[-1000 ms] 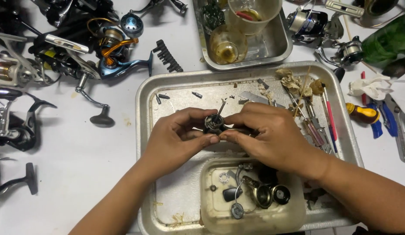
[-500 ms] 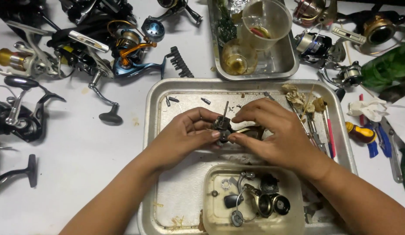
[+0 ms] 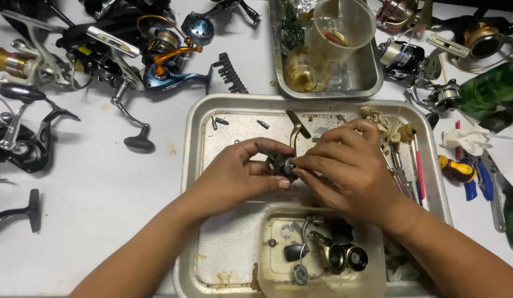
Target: Assembling and repairing the internal mechanical components of a fishing reel on a metal tray.
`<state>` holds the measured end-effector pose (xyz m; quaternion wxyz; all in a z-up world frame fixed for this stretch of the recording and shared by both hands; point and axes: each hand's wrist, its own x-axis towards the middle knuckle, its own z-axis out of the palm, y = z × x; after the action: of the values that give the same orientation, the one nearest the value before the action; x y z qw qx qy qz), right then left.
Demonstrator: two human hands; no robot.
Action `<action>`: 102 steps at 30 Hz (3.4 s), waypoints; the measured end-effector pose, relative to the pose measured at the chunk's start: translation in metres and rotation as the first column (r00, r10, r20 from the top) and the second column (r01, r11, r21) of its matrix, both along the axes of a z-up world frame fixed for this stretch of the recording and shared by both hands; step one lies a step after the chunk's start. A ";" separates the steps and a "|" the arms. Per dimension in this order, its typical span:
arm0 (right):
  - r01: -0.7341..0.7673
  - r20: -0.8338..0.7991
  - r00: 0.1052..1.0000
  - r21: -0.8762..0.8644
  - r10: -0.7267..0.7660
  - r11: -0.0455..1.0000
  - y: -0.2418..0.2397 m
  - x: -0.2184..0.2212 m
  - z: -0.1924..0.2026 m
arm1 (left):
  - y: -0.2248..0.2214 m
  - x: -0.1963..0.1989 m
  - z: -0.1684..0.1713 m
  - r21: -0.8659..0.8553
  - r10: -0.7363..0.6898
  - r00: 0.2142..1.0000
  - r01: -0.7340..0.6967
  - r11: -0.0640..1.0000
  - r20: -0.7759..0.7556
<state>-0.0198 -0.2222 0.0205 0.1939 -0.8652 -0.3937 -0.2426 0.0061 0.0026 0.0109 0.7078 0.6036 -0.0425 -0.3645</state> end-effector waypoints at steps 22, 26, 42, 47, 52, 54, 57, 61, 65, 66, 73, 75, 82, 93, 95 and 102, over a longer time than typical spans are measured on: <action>-0.028 -0.052 0.998 0.053 0.031 0.998 -0.001 0.006 -0.010 | 0.000 0.000 -0.014 0.004 0.067 0.982 -0.068 0.998 0.175; -0.039 -0.110 0.993 0.071 0.047 0.997 -0.003 0.006 -0.008 | -0.002 0.001 -0.010 0.090 0.070 0.987 -0.084 0.992 0.148; -0.041 -0.189 0.979 0.176 0.075 0.984 -0.002 0.008 -0.013 | -0.004 0.001 -0.017 0.130 0.075 0.984 -0.096 0.987 0.163; 0.013 -0.288 0.956 0.222 0.052 0.975 -0.003 0.006 -0.009 | -0.004 0.002 -0.009 0.184 0.045 0.978 -0.083 0.979 0.202; 0.059 -0.360 0.932 0.261 0.041 0.964 -0.003 0.006 -0.006 | -0.004 0.002 -0.009 0.207 0.045 0.982 -0.083 0.975 0.184; 0.119 -0.426 0.905 0.278 0.011 0.953 -0.004 0.006 -0.005 | -0.003 0.002 -0.013 0.151 0.044 0.975 -0.079 0.985 0.218; 0.257 -0.572 0.819 0.287 -0.050 0.923 -0.009 0.005 -0.008 | -0.004 0.001 -0.006 0.225 0.041 0.982 -0.082 0.971 0.184; 0.407 -0.740 0.672 0.345 -0.022 0.846 -0.010 0.007 -0.004 | -0.004 0.000 -0.003 0.203 0.056 0.983 -0.092 0.975 0.176; 0.457 -0.799 0.598 0.400 0.058 0.795 -0.015 0.009 -0.010 | -0.004 -0.001 0.003 0.271 0.009 0.972 -0.075 0.960 0.237; 0.462 -0.809 0.584 0.401 0.069 0.791 -0.015 0.009 -0.010 | -0.004 -0.001 0.004 0.312 -0.021 0.969 -0.059 0.948 0.246; 0.253 -0.571 0.820 0.337 -0.017 0.907 -0.010 0.004 -0.004 | -0.001 0.001 -0.005 0.199 -0.001 0.973 -0.046 0.979 0.232; 0.132 -0.393 0.919 0.282 -0.011 0.950 -0.010 0.005 -0.006 | -0.001 0.001 -0.004 0.216 -0.012 0.973 -0.039 0.976 0.230; 0.084 -0.258 0.966 0.222 -0.024 0.971 -0.004 0.000 -0.008 | -0.001 0.002 -0.017 0.069 0.054 0.976 -0.070 0.995 0.211; 0.007 -0.180 0.983 0.196 0.029 0.981 0.000 0.001 -0.001 | -0.001 0.001 -0.017 0.080 0.039 0.975 -0.058 0.995 0.220; -0.001 -0.189 0.981 0.181 0.036 0.983 -0.003 0.003 -0.003 | -0.002 0.002 -0.015 0.110 0.040 0.979 -0.063 0.992 0.198; 0.005 -0.420 0.903 0.223 0.091 0.975 -0.011 0.012 -0.007 | -0.001 0.005 -0.018 0.144 0.027 0.994 -0.042 0.989 0.102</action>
<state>-0.0082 -0.2335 0.0135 0.3746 -0.8618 -0.3315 -0.0843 0.0108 0.0017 -0.0072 0.6648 0.6720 -0.0403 -0.3238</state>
